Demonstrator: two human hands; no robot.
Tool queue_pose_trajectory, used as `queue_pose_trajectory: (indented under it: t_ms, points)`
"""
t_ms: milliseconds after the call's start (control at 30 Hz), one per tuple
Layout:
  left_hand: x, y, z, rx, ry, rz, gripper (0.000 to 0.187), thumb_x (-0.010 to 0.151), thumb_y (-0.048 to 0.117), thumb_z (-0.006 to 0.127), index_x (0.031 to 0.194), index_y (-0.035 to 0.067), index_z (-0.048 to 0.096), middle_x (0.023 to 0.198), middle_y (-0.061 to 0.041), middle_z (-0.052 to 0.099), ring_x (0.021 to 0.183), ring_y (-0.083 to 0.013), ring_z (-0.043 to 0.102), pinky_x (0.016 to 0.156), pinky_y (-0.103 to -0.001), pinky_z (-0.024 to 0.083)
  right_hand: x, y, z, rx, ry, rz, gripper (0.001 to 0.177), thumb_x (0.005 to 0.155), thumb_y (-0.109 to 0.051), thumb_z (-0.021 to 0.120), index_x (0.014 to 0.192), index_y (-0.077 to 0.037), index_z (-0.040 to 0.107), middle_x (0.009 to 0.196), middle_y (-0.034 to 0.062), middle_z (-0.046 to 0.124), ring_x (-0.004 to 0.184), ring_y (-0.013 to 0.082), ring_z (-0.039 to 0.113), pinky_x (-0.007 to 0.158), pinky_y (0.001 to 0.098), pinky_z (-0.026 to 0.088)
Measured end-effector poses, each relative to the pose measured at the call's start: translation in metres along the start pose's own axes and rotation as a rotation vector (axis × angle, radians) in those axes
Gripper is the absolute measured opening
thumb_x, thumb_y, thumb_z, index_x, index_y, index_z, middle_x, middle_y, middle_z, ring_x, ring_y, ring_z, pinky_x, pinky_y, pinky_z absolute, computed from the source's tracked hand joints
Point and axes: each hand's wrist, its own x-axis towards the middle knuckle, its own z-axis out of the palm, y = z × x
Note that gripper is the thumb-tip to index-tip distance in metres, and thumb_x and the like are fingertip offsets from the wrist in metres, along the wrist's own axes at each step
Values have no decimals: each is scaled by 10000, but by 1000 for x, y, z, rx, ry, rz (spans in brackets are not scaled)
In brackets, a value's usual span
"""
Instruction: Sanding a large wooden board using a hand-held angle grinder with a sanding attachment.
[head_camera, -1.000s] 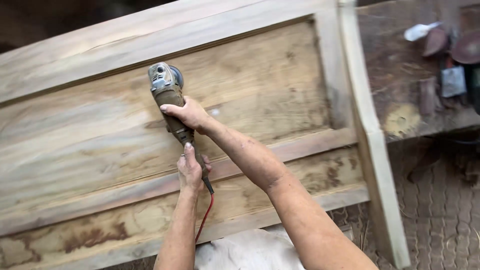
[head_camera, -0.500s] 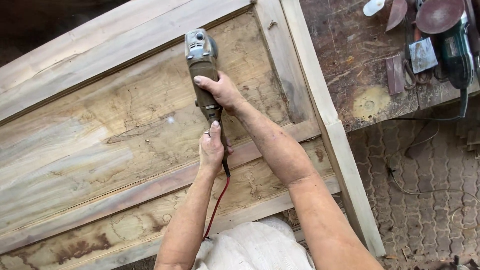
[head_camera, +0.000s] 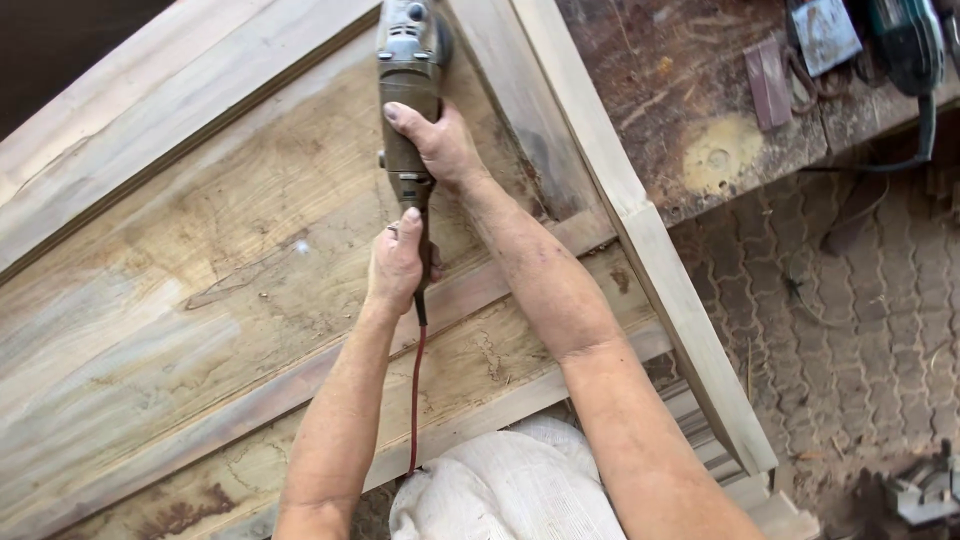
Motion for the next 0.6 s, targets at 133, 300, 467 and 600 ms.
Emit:
queue_pose_trajectory:
  t_ms: [133, 300, 467, 600]
  points:
    - [-9, -7, 2, -117, -46, -25, 432, 973, 503, 571, 875, 88, 503, 575, -57, 564, 419, -151, 515, 399, -270, 398, -18, -1, 3, 57, -8, -23, 472, 815, -282, 748, 1098, 37, 543, 880, 140, 653, 649, 224, 711, 578, 337, 660]
    - [-33, -29, -2, 97, -2, 54, 564, 1045, 465, 512, 652, 66, 578, 491, -141, 595, 386, -209, 626, 342, -288, 504, -62, -6, 14, -247, 231, 28, 695, 730, -482, 849, 1163, 18, 636, 1040, 261, 709, 1033, 361, 716, 867, 526, 582]
    - [-58, -59, -17, 201, -51, 36, 574, 1028, 458, 538, 625, 61, 633, 496, -146, 630, 401, -215, 655, 354, -301, 519, -110, 12, 14, -174, 296, -5, 616, 776, -392, 857, 1157, 40, 637, 1032, 255, 687, 1028, 306, 681, 885, 505, 546]
    - [-76, -69, -22, 253, -90, 19, 553, 1013, 412, 575, 595, 58, 647, 478, -134, 620, 406, -217, 654, 391, -309, 543, -131, 44, -8, -148, 333, 7, 579, 786, -395, 878, 1155, -17, 640, 1019, 189, 678, 990, 262, 658, 890, 468, 545]
